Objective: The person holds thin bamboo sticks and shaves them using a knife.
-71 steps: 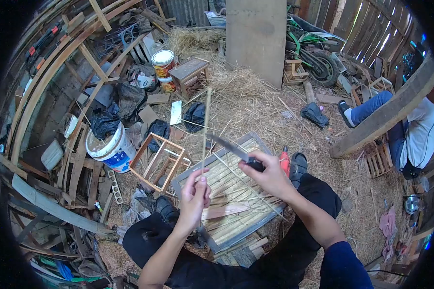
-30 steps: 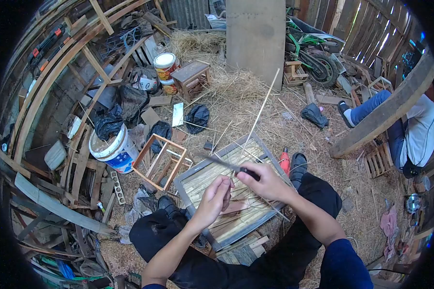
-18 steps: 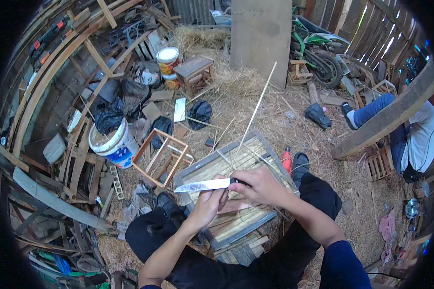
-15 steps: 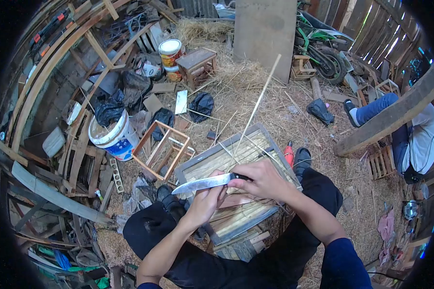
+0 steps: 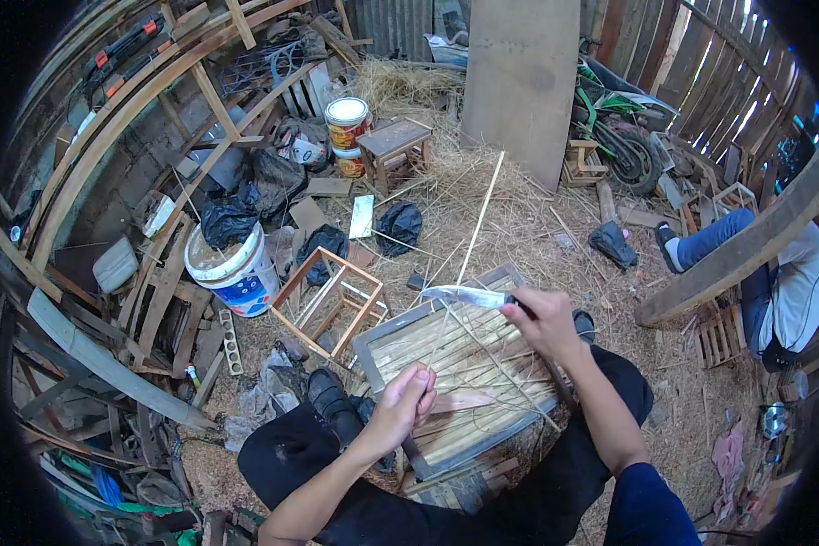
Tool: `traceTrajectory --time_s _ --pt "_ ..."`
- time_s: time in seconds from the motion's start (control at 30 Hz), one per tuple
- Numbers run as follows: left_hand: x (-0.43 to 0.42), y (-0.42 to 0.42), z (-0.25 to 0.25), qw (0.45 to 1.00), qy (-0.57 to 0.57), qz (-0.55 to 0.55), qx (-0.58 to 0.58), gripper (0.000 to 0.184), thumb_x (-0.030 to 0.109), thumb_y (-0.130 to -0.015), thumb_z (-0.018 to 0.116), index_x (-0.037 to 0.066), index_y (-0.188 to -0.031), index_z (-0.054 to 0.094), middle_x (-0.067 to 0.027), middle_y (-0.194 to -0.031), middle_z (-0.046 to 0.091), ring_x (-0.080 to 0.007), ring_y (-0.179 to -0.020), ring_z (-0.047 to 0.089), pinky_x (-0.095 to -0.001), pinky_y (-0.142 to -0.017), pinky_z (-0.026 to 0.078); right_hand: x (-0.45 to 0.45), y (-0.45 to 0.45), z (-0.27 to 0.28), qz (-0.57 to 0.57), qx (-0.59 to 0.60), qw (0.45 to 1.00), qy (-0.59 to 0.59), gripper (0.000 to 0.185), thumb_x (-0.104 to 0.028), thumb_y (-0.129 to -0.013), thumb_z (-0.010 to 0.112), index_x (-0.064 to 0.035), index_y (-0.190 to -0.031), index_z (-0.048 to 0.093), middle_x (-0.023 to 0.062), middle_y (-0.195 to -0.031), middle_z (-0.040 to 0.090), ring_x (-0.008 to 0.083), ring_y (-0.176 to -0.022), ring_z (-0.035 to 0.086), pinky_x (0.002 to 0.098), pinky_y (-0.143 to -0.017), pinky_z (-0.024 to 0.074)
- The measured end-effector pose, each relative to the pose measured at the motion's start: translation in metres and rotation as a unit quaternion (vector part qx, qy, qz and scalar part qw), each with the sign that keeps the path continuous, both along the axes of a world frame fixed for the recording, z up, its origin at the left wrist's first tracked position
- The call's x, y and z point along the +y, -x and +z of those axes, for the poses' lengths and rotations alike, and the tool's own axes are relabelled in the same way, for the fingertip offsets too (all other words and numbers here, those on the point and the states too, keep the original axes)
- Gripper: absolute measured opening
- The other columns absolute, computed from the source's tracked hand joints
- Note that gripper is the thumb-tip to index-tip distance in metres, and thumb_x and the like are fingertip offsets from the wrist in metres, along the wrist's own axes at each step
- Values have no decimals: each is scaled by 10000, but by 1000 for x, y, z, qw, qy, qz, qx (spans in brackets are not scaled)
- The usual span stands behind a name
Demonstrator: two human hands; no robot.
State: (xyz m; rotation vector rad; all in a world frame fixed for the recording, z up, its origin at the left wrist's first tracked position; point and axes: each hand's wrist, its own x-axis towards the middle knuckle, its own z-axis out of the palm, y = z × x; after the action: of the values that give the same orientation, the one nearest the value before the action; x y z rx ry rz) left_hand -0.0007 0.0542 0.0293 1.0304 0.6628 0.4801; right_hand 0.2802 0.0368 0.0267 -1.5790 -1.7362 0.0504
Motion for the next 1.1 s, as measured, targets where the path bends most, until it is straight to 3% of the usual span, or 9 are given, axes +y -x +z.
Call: traceTrajectory --time_s 0.13,0.27,0.37,0.47,0.57,0.73,0.93,1.03,1.1 --pt "7 0 8 998 16 -35 51 314 394 -1078 374 102 -1028 480 61 -610 299 -55 -502 275 -226 -463 253 -6 10 -9 47 -5 999 17 276 -339 -885 703 -66 -860 664 102 -663 617 271 -549 615 377 -498 451" --pt "8 -14 13 998 -29 -10 59 336 379 -1081 372 88 -1190 500 44 -630 343 -64 -537 358 -236 -521 394 -11 23 -5 103 2 994 27 269 -319 -881 710 -57 -845 664 109 -622 590 278 -526 599 385 -496 442" --pt "13 -22 -14 993 -113 -10 -10 294 333 -1083 390 74 -1143 518 28 -711 408 -50 -601 380 -208 -544 357 -13 26 2 134 1 990 35 276 -315 -879 712 -49 -832 655 109 -616 588 281 -540 608 386 -497 445" --pt "13 -25 -19 999 -32 -17 8 218 298 -1068 440 115 -1163 509 20 -753 422 -62 -628 385 -229 -549 341 -15 27 -6 149 -9 988 25 289 -328 -876 711 -55 -814 637 101 -621 586 278 -546 613 383 -492 451" --pt "8 -29 -14 997 -41 -30 53 203 267 -1082 407 86 -1063 497 31 -788 424 -52 -625 376 -214 -556 324 -20 31 -2 161 -31 986 17 284 -330 -872 713 -58 -828 642 96 -625 582 276 -544 612 383 -495 456" --pt "6 -45 -7 985 -136 -50 91 170 241 -1076 418 88 -1080 490 44 -727 382 -51 -626 360 -221 -564 313 -21 23 -11 162 -12 987 1 307 -364 -863 716 -64 -849 648 82 -617 576 269 -546 612 382 -493 454" --pt "1 -53 1 989 -93 -67 93 175 226 -1076 415 75 -1099 499 39 -740 390 -53 -641 371 -237 -576 328 -31 7 -9 144 -21 989 -41 324 -425 -853 710 -106 -855 660 52 -617 592 231 -543 629 363 -462 449" --pt "-7 -59 -8 976 -188 -61 97 194 274 -1077 410 100 -1021 475 69 -714 322 -27 -562 297 -220 -484 232 -40 0 -5 130 -42 990 -23 327 -398 -806 768 -87 -867 687 41 -624 605 216 -538 624 345 -479 446" --pt "-11 -60 -12 981 -167 -51 90 221 281 -1074 417 81 -1010 487 74 -695 313 -29 -542 287 -226 -471 221 -44 -2 -5 119 -50 991 -26 332 -404 -797 774 -91 -868 691 35 -619 604 209 -531 621 339 -479 445"
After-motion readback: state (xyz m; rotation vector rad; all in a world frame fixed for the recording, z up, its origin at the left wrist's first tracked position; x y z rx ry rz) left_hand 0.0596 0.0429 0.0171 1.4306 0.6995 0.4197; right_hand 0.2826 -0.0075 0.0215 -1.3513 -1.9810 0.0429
